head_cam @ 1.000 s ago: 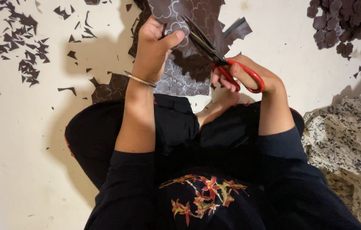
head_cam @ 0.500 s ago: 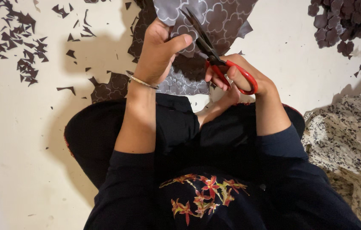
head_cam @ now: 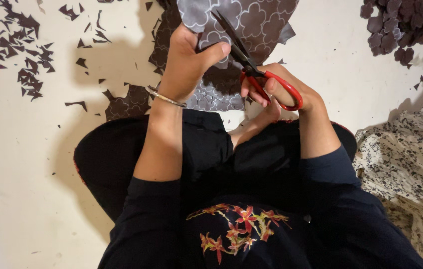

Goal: The person sits on the floor and uses red-handled scissors to cut cloud-shaped pieces from a dark brown patterned sheet. The person holds the sheet with the left hand and cuts along the outlines with the right hand, producing multiple small shapes that accumulate on the floor.

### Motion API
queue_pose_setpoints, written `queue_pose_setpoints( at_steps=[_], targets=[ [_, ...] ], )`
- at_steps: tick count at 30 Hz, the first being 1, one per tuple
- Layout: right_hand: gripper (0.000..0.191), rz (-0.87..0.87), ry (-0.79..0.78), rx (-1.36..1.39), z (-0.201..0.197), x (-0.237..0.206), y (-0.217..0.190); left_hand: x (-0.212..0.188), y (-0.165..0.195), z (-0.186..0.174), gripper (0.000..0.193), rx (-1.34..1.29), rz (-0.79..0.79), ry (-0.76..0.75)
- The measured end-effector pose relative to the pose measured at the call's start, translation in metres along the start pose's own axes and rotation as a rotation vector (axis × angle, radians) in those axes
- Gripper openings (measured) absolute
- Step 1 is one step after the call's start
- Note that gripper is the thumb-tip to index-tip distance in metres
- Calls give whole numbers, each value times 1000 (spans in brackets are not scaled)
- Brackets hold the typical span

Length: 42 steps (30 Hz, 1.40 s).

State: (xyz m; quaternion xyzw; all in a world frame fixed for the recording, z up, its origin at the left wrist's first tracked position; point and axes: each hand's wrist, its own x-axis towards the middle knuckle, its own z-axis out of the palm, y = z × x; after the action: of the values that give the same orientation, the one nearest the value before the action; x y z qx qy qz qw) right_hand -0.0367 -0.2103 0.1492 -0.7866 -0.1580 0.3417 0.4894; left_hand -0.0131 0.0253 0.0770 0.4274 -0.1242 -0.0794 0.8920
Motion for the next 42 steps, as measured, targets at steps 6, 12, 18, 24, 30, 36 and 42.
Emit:
queue_pose_setpoints(
  at_steps=[6, 12, 18, 24, 30, 36, 42],
  targets=[
    [104, -27, 0, -23, 0, 0, -2, 1, 1, 7, 26, 35, 47, 55],
    [101, -34, 32, -70, 1, 4, 2, 0, 9, 9, 23, 83, 51, 44],
    [97, -16, 67, -99, 3, 4, 8, -2, 11, 12, 22, 82, 13, 43],
    [98, 35, 60, -107, 0, 2, -3, -4, 28, 11, 28, 72, 1, 31],
    [106, 30, -8, -3, 0, -1, -3, -5, 27, 10, 26, 112, -8, 7],
    [101, 52, -36, 10, 4, -1, -14, -2, 31, 12, 26, 190, 7, -25],
    [77, 120, -5, -18, 2, 1, -12, -4, 38, 10, 28, 181, -40, -25]
  ],
)
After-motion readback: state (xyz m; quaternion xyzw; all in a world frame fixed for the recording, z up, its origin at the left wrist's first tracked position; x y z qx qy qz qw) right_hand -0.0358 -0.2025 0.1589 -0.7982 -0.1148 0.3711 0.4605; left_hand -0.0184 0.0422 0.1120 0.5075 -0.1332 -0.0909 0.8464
